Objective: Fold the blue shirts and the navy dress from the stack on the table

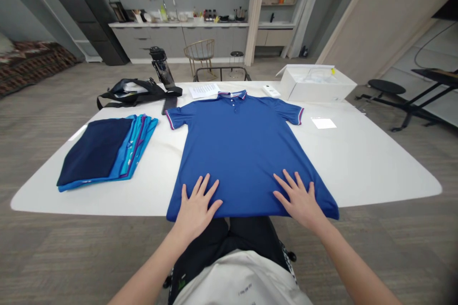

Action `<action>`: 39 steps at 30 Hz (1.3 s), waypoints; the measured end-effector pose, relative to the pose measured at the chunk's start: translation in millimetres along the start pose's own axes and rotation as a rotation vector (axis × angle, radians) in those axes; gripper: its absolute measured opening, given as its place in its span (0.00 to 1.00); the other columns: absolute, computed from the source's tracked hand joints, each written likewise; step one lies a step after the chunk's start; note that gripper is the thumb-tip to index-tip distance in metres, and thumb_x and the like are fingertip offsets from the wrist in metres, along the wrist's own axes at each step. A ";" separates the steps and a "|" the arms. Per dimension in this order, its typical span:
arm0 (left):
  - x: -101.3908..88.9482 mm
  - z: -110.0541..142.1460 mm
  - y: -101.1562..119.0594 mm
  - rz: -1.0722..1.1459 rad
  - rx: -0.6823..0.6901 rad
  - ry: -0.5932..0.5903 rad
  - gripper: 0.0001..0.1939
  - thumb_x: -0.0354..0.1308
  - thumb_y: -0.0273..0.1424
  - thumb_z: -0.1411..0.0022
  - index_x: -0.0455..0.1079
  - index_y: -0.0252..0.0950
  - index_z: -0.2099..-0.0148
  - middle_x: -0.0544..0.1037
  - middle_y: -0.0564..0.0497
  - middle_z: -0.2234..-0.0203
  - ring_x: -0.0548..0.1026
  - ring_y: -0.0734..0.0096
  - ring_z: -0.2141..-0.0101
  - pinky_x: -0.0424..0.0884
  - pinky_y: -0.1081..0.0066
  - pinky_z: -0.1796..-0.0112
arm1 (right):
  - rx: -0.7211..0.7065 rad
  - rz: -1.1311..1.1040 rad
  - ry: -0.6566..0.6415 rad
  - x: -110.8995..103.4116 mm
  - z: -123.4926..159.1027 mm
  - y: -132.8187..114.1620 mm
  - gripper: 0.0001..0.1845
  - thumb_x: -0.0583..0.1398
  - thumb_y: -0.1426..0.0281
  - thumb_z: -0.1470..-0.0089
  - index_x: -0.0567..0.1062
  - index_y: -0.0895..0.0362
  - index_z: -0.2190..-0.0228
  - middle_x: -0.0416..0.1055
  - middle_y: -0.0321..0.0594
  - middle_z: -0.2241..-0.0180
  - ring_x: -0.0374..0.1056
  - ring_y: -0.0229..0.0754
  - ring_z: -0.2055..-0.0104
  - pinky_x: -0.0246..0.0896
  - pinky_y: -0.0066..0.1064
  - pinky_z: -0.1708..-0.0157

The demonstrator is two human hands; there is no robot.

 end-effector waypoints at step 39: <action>7.9 10.4 -57.3 -0.064 0.014 -0.002 0.37 0.45 0.54 0.28 0.50 0.47 0.24 0.51 0.49 0.26 0.49 0.52 0.27 0.49 0.45 0.31 | -0.146 0.042 0.136 4.6 61.7 75.4 0.44 0.56 0.42 0.39 0.59 0.48 0.30 0.51 0.43 0.27 0.42 0.64 0.25 0.44 0.60 0.30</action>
Point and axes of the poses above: each hand's wrist, its own z-axis away from the middle knuckle, its own x-axis out of the palm, y = z × x, the point moved 3 cm from there along -z, towards the middle knuckle
